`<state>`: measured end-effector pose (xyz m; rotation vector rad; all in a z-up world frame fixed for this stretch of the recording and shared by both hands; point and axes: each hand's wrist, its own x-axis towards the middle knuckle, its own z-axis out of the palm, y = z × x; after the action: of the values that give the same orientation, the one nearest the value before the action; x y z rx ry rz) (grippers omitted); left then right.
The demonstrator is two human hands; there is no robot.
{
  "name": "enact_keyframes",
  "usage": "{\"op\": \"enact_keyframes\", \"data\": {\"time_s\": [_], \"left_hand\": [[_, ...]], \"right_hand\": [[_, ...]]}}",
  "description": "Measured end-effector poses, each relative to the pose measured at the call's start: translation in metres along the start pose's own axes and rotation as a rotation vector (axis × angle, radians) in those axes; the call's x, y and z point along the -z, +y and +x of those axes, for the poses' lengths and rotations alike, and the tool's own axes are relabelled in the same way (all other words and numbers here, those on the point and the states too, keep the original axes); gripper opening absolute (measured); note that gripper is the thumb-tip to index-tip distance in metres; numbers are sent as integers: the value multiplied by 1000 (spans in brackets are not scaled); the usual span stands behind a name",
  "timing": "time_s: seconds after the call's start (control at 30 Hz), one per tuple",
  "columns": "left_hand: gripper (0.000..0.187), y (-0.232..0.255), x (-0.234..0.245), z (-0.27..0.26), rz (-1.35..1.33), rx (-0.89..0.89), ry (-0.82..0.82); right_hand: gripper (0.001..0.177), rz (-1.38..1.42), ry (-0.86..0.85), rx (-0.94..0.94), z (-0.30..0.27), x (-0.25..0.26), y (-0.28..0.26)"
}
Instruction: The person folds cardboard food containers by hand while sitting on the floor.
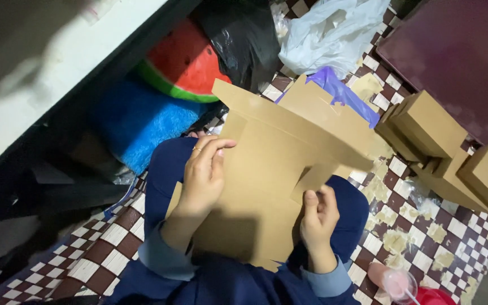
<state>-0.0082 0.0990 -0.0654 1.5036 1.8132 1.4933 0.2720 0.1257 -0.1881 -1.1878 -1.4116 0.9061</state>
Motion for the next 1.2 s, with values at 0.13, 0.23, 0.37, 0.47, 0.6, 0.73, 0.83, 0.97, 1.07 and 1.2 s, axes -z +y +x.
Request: {"op": "enact_keyframes", "data": {"time_s": [0.13, 0.23, 0.37, 0.47, 0.6, 0.73, 0.83, 0.97, 1.07, 1.2], "left_hand": [[34, 23, 10, -8, -47, 16, 3], [60, 37, 13, -11, -343, 127, -75], [55, 51, 24, 0, -453, 154, -193], [49, 43, 33, 6, -493, 195, -265], [35, 40, 45, 3, -569, 160, -124], [29, 48, 53, -10, -604, 189, -61], [45, 36, 52, -25, -380, 138, 59], [29, 55, 65, -24, -241, 21, 28], [29, 66, 74, -26, -228, 38, 0], [34, 71, 83, -21, -373, 158, -13]], "right_hand": [[12, 202, -123, -94, 26, 17, -2], [9, 206, -78, -73, 57, 28, -53], [12, 265, -24, -8, 71, 37, -66], [11, 308, -4, 35, 75, 43, -69], [11, 328, -18, 30, 63, 49, -41], [42, 120, -14, -2, 33, 11, -160], [42, -2, -18, 75, 24, 7, -163], [55, 26, 130, 247, 15, 8, -131], [56, 276, 201, 294, 9, 17, -100], [19, 179, 146, 295, 9, 12, -136]]}}
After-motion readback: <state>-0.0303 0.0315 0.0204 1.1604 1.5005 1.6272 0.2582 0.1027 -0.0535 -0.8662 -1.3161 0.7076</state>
